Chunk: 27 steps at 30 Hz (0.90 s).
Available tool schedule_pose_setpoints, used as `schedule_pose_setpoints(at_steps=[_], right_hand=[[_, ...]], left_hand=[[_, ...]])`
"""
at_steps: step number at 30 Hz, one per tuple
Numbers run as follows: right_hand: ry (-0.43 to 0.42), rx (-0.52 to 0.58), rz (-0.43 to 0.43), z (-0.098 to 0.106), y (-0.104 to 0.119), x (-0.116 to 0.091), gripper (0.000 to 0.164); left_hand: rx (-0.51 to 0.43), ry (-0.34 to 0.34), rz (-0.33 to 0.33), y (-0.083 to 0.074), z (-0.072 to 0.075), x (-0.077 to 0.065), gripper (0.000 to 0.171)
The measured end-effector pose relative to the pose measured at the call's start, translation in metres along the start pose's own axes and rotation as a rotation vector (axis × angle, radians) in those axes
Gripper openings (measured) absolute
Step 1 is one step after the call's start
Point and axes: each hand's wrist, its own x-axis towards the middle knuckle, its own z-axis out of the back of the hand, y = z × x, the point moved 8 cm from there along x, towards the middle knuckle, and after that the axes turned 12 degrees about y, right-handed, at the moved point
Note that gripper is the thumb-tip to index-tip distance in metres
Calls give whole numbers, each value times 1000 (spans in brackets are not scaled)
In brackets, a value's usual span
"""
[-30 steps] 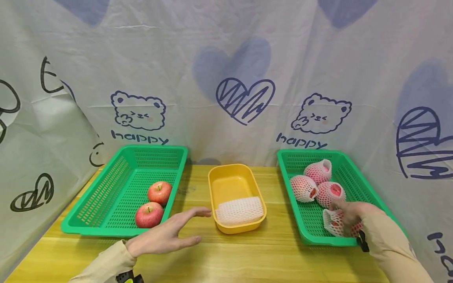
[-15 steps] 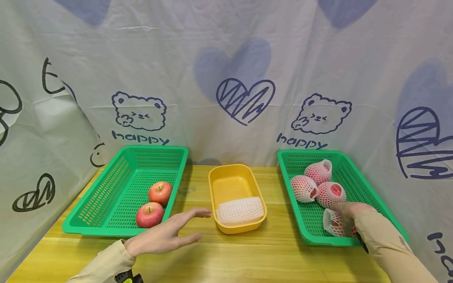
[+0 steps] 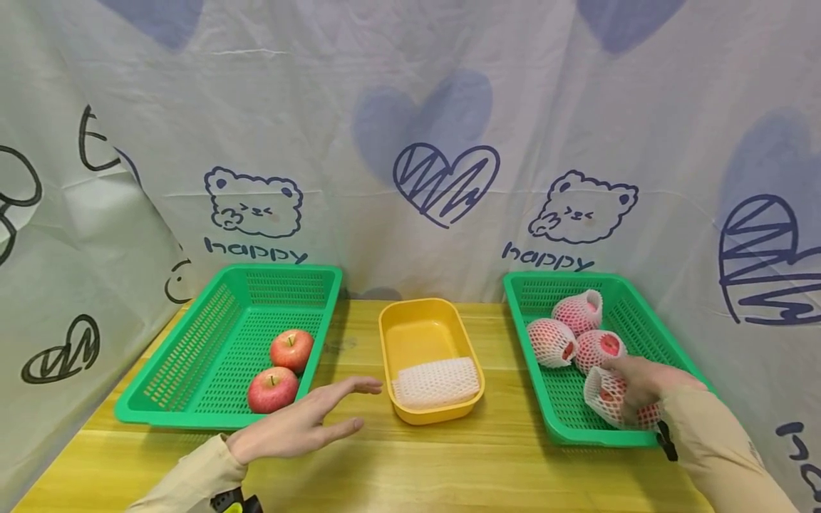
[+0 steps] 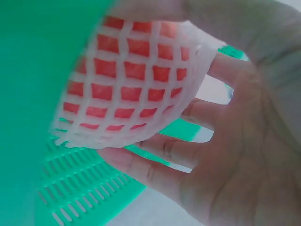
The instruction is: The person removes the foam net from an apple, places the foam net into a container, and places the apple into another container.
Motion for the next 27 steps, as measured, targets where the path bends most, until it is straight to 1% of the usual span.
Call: schedule_pose_setpoints(at_steps=[3, 6, 10, 13, 17, 19, 22, 23, 27], right_hand=[[-58, -32, 43, 9, 2, -4, 86], [-124, -34, 70, 19, 5, -11, 86], [-276, -34, 108, 34, 14, -24, 88], [-395, -41, 135, 43, 25, -34, 87], [-518, -2, 187, 51, 42, -47, 89], [-589, 34, 233, 54, 52, -54, 89], [-698, 122, 318, 56, 69, -63, 87], [-731, 161, 346, 57, 75, -65, 85], [-797, 369, 452, 52, 102, -65, 81]], left_hand=[[-22, -1, 5, 4, -1, 1, 51], [-36, -1, 9, 7, -1, 2, 51], [-41, -8, 9, 10, 0, 3, 52], [-46, -15, 12, 12, 0, 4, 52], [-52, -21, 18, 12, 1, 5, 51], [-56, -25, 17, 12, 0, 6, 51], [-65, -39, 13, 11, 1, 7, 50], [-70, -45, 10, 11, 1, 8, 50], [-93, -77, 3, 11, 3, 8, 51]])
